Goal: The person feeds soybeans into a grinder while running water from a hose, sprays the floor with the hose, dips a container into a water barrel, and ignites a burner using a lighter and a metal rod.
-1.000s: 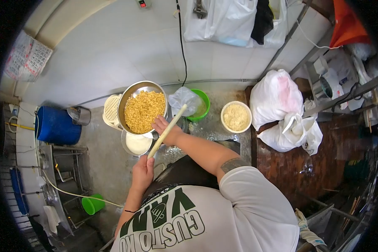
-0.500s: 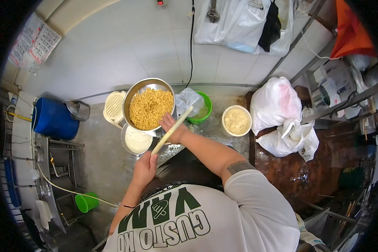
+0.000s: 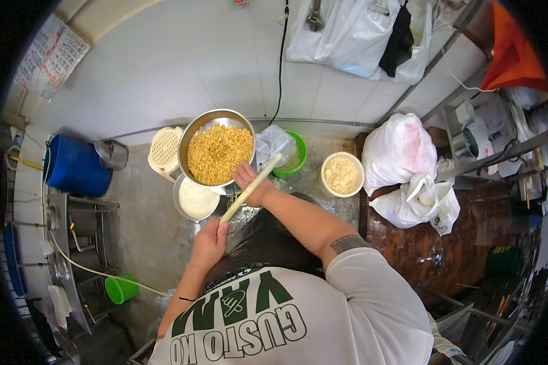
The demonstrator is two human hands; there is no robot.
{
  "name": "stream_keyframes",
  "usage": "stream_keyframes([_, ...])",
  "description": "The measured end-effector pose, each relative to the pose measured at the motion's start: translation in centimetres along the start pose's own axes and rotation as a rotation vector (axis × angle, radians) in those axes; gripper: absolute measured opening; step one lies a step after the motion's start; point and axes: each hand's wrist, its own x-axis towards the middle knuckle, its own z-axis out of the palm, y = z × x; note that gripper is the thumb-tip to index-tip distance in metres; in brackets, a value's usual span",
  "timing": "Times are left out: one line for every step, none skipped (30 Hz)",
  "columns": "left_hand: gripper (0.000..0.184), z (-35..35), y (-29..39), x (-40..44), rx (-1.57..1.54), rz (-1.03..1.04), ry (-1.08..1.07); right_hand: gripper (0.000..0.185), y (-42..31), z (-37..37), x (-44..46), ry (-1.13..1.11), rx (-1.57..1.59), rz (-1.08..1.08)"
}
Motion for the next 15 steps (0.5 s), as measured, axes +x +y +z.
stream_keyframes([0.034, 0.0, 0.0, 0.0, 0.000, -0.002, 0.000, 0.084, 0.0, 0.2, 0.1, -0.002, 0.000, -0.002])
stream_keyframes([0.033, 0.0, 0.0, 0.0, -0.003, -0.007, -0.004, 0.090, 0.0, 0.5, 0.2, 0.019, 0.003, 0.009])
stream_keyframes([0.033, -0.1, 0.0, 0.0, -0.006, -0.012, -0.009, 0.097, -0.1, 0.6, 0.3, 0.039, 0.006, 0.021])
stream_keyframes([0.033, -0.1, 0.1, 0.0, -0.006, -0.013, -0.009, 0.097, -0.1, 0.7, 0.3, 0.038, 0.007, 0.021])
stream_keyframes([0.033, -0.2, 0.2, 0.0, -0.001, -0.021, -0.013, 0.097, 0.0, 0.7, 0.3, 0.037, 0.010, 0.021])
stream_keyframes([0.033, -0.3, 0.3, 0.0, 0.004, -0.028, -0.016, 0.098, -0.1, 0.4, 0.3, 0.037, 0.013, 0.021])
stream_keyframes([0.033, -0.3, 0.3, 0.0, 0.003, -0.028, -0.017, 0.098, -0.2, 0.2, 0.2, 0.037, 0.013, 0.022])
stream_keyframes([0.034, -0.4, 0.3, 0.0, 0.033, -0.037, -0.026, 0.098, -0.3, -0.1, 0.2, 0.008, 0.008, 0.028])
stream_keyframes([0.035, -0.4, 0.3, 0.0, 0.062, -0.046, -0.034, 0.098, -0.5, -0.5, 0.1, -0.020, 0.003, 0.034])
stream_keyframes([0.035, -0.4, 0.3, 0.0, 0.061, -0.046, -0.034, 0.098, -0.6, -0.9, -0.1, -0.021, 0.002, 0.034])
stream_keyframes([0.035, -0.4, 0.2, -0.1, 0.066, -0.049, -0.036, 0.092, -0.8, -1.1, -0.2, -0.033, -0.012, 0.034])
stream_keyframes([0.036, -0.4, 0.2, -0.1, 0.072, -0.051, -0.038, 0.086, -0.8, -1.2, -0.2, -0.044, -0.025, 0.034])
stream_keyframes([0.036, -0.4, 0.2, -0.1, 0.071, -0.052, -0.037, 0.086, -0.8, -1.2, -0.2, -0.045, -0.026, 0.033])
stream_keyframes([0.035, -0.4, 0.3, -0.1, 0.079, -0.049, -0.036, 0.086, -0.8, -1.2, -0.2, -0.044, -0.014, 0.032])
stream_keyframes([0.035, -0.5, 0.3, -0.1, 0.087, -0.046, -0.035, 0.086, -0.7, -1.1, -0.2, -0.043, -0.002, 0.033])
